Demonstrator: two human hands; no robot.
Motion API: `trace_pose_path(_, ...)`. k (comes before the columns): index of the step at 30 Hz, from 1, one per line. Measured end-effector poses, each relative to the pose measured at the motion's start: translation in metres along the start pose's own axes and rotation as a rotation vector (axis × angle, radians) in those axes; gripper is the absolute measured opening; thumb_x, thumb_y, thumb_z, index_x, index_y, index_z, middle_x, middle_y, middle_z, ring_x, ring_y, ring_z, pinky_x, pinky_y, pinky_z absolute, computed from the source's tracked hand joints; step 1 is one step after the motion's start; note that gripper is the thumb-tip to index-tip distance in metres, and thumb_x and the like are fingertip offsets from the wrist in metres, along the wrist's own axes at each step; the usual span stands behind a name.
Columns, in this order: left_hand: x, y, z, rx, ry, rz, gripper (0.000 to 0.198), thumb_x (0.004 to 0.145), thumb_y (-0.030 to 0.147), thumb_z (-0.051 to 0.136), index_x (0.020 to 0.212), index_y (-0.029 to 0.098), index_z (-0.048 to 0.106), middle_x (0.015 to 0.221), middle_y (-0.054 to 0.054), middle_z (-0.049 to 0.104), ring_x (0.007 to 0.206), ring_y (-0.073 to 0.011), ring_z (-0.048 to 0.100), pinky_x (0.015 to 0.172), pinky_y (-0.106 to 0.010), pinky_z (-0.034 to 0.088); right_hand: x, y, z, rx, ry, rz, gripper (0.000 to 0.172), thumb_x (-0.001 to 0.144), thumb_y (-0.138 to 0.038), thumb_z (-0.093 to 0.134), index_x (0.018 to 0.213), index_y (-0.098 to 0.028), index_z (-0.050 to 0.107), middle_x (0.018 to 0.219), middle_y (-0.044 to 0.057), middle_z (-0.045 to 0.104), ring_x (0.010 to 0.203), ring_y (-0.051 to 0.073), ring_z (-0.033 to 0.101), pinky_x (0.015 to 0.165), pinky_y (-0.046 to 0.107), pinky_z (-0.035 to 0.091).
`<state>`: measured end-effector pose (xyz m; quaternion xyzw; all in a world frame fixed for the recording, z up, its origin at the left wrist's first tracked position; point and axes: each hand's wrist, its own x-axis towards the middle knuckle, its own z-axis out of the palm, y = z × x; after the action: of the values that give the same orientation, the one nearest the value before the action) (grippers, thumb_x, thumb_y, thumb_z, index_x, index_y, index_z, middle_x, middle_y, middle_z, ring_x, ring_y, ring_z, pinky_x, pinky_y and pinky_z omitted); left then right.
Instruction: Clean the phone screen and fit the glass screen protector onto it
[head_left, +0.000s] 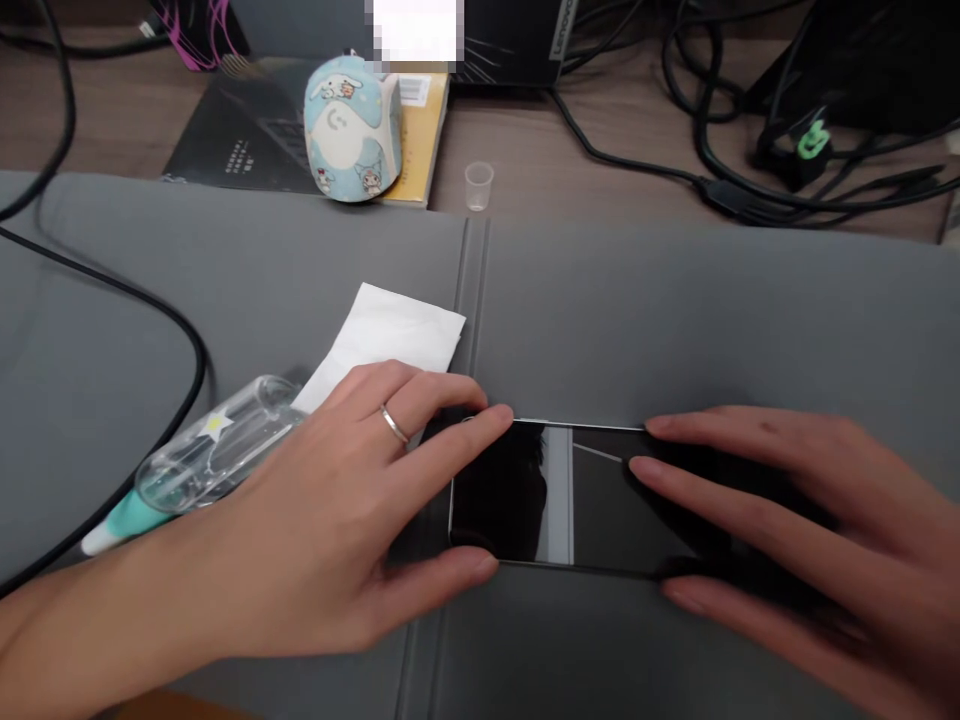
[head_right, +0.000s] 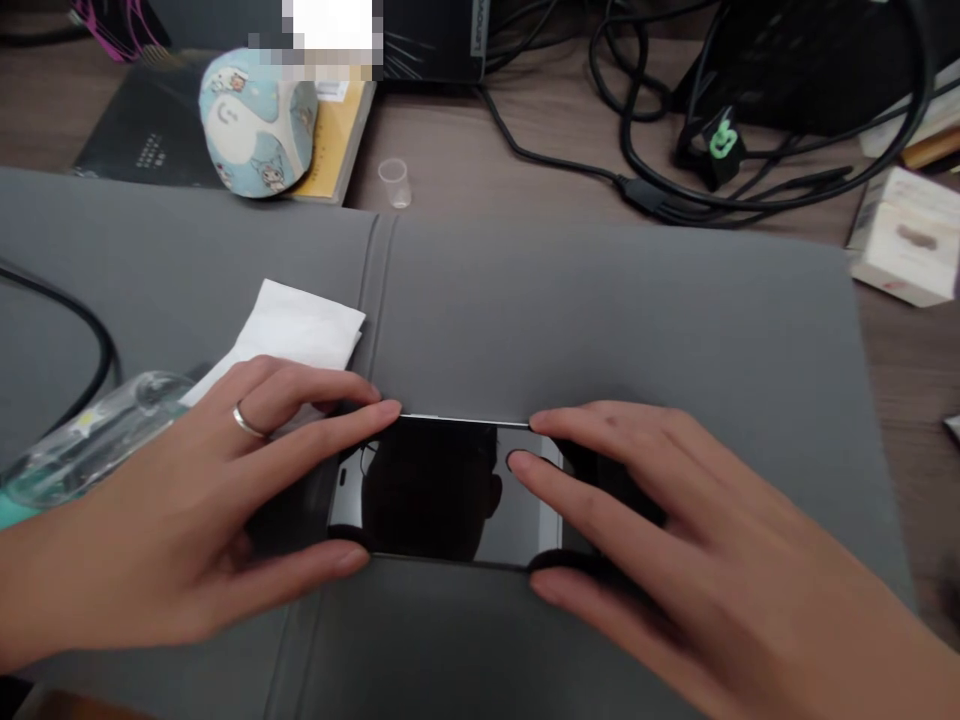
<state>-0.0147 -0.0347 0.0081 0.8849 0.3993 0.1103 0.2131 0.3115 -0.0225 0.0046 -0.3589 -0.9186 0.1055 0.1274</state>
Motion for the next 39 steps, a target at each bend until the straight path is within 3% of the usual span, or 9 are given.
trace_pose_path(4,-0.0012,0.0001,0.0004,0.022,-0.017,-0.012,0.064,0.091,0.044,0.064,0.148,0.019,0.047,0.141,-0.014,0.052,0.119,-0.0313,0.052,0.098,-0.048,0.049,-0.0040,0.0026,-0.0003,0.025,-0.070,-0.105,0.048,0.095,-0.034,0.064,0.141,-0.022,0.056,0.142,0.012,0.055,0.126,0.031,0.055,0.098,0.045,0.050)
trace_pose_path(31,-0.0091,-0.0017,0.0057,0.079,-0.009,-0.053,0.071,0.089,0.047,0.065,0.153,0.031,0.038,0.140,-0.009,0.053,0.120,-0.0321,0.052,0.096,-0.052,0.052,-0.0024,-0.0017,-0.0062,0.085,-0.120,-0.075,0.047,0.097,-0.039,0.061,0.139,-0.019,0.057,0.142,0.016,0.055,0.127,0.033,0.053,0.101,0.049,0.049)
trace_pose_path(39,-0.0075,-0.0009,0.0057,0.017,-0.002,-0.085,0.069,0.086,0.045,0.070,0.150,0.034,0.045,0.139,-0.008,0.056,0.118,-0.0329,0.057,0.096,-0.053,0.055,-0.0024,-0.0018,-0.0078,0.108,-0.115,-0.063,0.037,0.094,-0.042,0.065,0.124,-0.021,0.062,0.142,0.014,0.056,0.125,0.033,0.055,0.100,0.049,0.049)
